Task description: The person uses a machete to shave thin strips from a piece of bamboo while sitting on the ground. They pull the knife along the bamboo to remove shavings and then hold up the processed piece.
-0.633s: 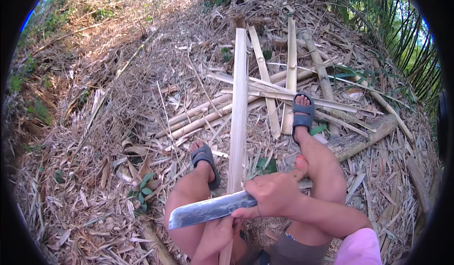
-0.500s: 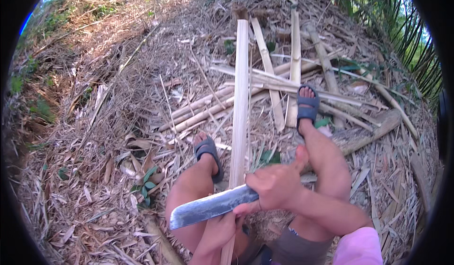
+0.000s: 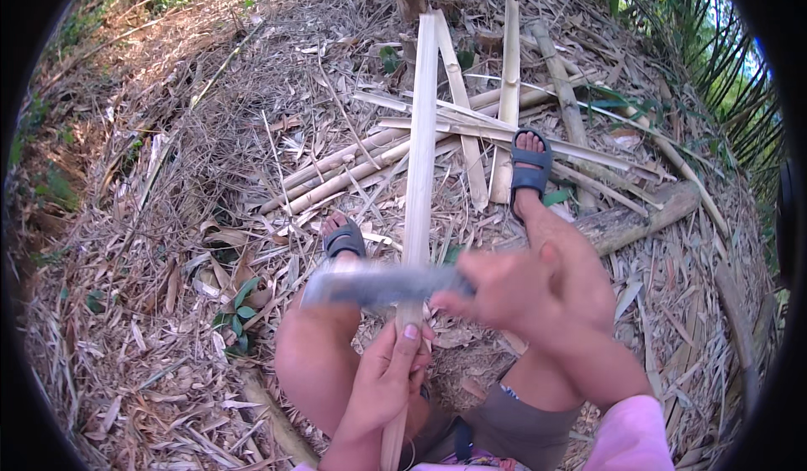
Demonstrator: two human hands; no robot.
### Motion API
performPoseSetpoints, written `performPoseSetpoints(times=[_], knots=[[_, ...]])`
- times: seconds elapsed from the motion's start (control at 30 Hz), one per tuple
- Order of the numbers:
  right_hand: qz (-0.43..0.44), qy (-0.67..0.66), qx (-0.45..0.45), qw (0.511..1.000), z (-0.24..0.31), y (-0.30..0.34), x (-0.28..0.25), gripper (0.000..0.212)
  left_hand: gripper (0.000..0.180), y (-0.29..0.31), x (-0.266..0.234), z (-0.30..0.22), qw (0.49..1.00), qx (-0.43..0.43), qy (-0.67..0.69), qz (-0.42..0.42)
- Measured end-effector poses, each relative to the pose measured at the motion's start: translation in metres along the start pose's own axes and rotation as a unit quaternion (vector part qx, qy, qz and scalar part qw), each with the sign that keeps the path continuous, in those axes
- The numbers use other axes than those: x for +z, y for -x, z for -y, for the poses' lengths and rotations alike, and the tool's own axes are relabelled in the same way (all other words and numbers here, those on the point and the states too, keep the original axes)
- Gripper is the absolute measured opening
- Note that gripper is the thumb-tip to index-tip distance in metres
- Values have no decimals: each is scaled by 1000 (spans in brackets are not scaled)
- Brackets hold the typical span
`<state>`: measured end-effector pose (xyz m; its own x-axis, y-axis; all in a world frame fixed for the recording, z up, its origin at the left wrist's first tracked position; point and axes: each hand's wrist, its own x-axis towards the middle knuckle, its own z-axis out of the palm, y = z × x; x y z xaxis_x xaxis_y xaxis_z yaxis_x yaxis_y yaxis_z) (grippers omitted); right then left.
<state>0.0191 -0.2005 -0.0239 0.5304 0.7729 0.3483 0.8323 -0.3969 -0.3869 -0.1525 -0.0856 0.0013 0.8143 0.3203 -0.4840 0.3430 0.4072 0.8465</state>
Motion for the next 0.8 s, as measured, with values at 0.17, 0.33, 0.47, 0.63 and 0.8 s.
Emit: performPoseSetpoints(times=[0.17,0.33,0.47,0.63,0.8], knots=[[0,-55,-79,995,26,10,19,69,28,2,-6,9,999,11,-37,-33],[-13,-21,-123,992,16,-2,23,68,27,-2,-12,22,995,54,-74,-29],[32,23,50,998,-13,-20,2,68,26,4,-7,9,998,-11,-55,-38],[71,54,108,990,-35,-29,-11,65,24,8,-4,17,999,-52,4,9],[30,-8,-31,999,-5,-2,9,66,25,9,-6,22,999,-15,-42,7]])
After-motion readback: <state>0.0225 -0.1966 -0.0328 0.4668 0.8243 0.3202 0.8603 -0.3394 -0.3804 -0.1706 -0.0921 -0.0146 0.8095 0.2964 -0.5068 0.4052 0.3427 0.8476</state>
